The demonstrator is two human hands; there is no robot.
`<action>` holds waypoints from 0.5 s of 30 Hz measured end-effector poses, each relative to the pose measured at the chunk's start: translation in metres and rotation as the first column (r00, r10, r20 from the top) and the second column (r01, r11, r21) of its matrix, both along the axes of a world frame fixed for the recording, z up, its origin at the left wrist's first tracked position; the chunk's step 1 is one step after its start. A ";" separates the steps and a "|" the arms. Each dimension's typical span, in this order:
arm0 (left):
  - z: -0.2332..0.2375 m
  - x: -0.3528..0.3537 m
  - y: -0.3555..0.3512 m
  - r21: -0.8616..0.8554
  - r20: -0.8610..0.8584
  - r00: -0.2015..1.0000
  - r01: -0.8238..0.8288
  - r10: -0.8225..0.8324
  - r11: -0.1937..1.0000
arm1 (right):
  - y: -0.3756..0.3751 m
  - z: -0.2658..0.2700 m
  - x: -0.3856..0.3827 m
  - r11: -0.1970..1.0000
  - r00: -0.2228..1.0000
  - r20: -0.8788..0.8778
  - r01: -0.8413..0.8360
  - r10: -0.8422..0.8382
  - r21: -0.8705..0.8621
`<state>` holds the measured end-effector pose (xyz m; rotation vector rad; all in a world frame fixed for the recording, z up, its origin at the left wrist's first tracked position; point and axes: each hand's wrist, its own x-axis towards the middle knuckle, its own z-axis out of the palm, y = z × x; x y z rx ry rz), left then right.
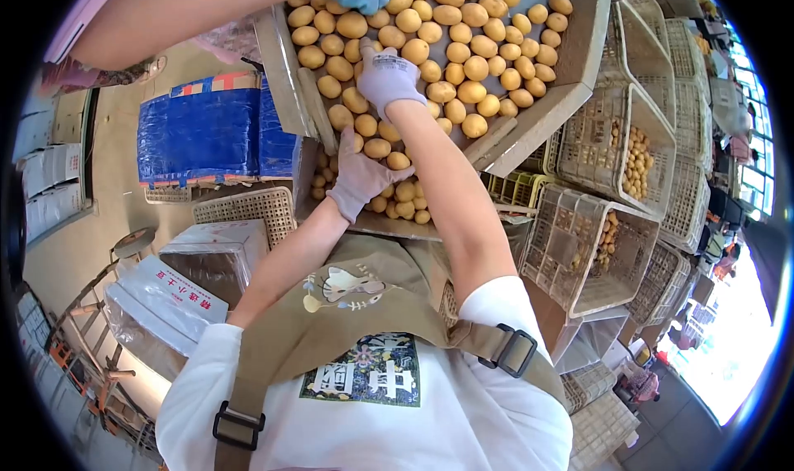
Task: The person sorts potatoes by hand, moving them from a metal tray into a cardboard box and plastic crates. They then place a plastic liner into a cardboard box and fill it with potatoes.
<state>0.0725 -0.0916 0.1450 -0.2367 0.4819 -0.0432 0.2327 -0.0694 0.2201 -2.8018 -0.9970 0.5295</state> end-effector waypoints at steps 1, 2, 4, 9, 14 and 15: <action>0.000 -0.004 0.001 -0.032 0.062 0.998 -0.015 0.017 0.999 | 0.008 -0.001 0.004 0.998 0.999 -0.014 0.042 -0.042 -0.046; -0.001 -0.007 0.000 0.330 0.081 0.997 -0.025 -0.002 0.944 | 0.008 0.002 0.010 0.998 0.996 -0.076 0.056 -0.054 0.024; 0.000 -0.010 -0.002 0.557 0.194 0.981 -0.133 0.028 0.820 | -0.009 0.004 0.018 0.959 0.988 -0.146 0.089 -0.051 0.270; -0.011 -0.009 -0.008 0.517 0.378 0.923 -0.275 0.072 0.811 | -0.033 0.026 0.070 0.921 0.981 0.153 0.049 -0.116 0.385; 0.025 -0.002 0.002 0.219 0.102 0.993 -0.081 0.059 0.972 | 0.001 0.033 0.100 0.989 0.969 0.230 -0.066 0.095 -0.130; 0.021 -0.002 0.004 0.166 0.130 0.991 -0.060 0.038 0.984 | 0.004 0.037 0.097 0.987 0.979 0.188 -0.056 0.084 -0.153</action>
